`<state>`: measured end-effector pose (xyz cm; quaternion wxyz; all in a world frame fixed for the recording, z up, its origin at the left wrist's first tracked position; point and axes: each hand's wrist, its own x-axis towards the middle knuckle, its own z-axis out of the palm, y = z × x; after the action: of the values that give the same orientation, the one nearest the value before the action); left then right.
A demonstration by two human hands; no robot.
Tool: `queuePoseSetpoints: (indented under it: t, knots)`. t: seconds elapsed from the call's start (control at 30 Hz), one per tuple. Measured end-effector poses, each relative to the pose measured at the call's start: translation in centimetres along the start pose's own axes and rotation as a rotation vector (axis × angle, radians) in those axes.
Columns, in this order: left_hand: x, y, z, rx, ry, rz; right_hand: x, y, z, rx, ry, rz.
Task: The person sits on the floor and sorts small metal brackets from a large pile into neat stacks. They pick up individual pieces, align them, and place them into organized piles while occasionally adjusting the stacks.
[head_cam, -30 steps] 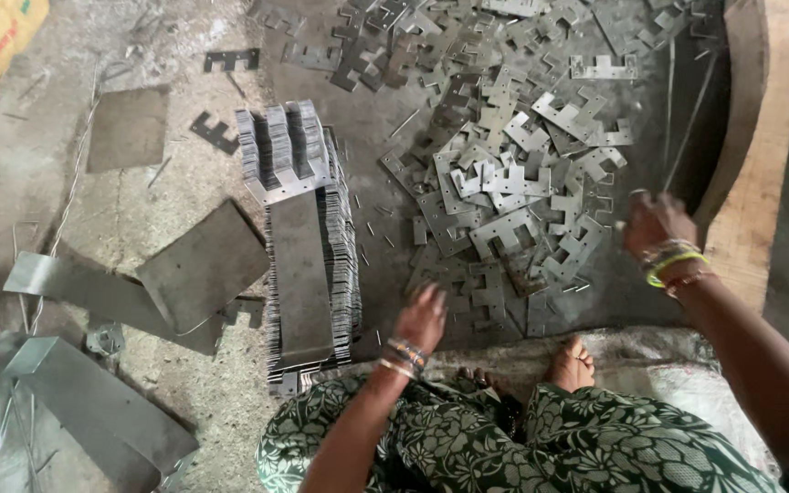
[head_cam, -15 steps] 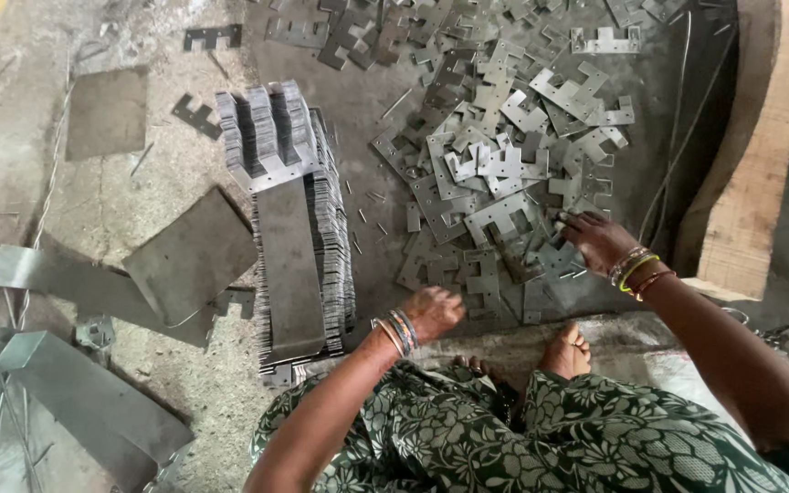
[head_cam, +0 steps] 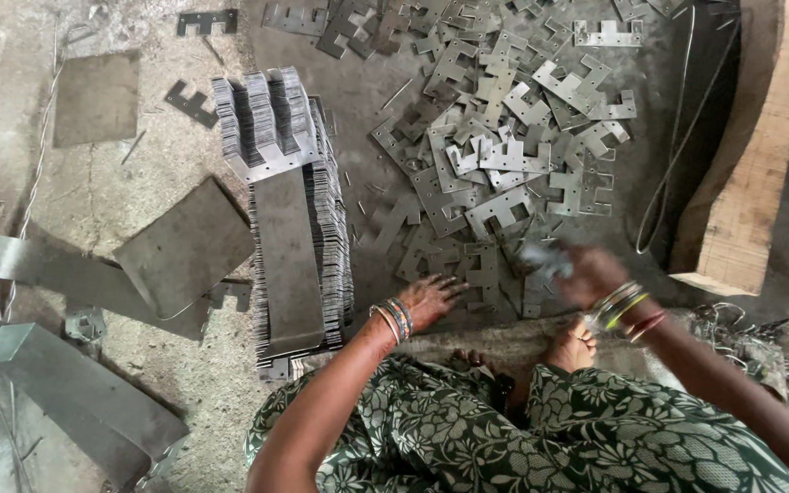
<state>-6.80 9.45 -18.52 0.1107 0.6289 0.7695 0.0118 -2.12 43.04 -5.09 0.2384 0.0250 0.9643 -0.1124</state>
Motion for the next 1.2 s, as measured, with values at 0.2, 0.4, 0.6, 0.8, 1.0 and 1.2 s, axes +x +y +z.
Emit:
queuePoseSetpoints:
  t: [0.2, 0.4, 0.6, 0.8, 1.0, 1.2]
  knots:
    - [0.4, -0.4, 0.5, 0.035, -0.026, -0.029, 0.2, -1.3, 2.4, -0.063, 0.118, -0.016]
    - [2.9, 1.8, 0.6, 0.092, 0.2, -0.222, 0.1, -2.4, 2.1, -0.356, 0.076, -0.068]
    - [2.4, 2.3, -1.2, 0.031, 0.272, -0.497, -0.7, -2.4, 4.4, -0.079, 0.055, -0.147]
    - [2.9, 3.8, -4.2, 0.027, 0.298, -0.618, -1.5, -1.5, 5.1, -0.214, 0.254, -0.139]
    - [3.1, 1.4, -5.6, -0.046, 0.215, -0.322, -2.0, -0.8, 5.6, -0.144, -0.027, -0.041]
    - [4.9, 0.6, -5.7, 0.014, 0.078, -0.359, -1.8, 0.1, 3.8, -0.185, 0.287, -0.051]
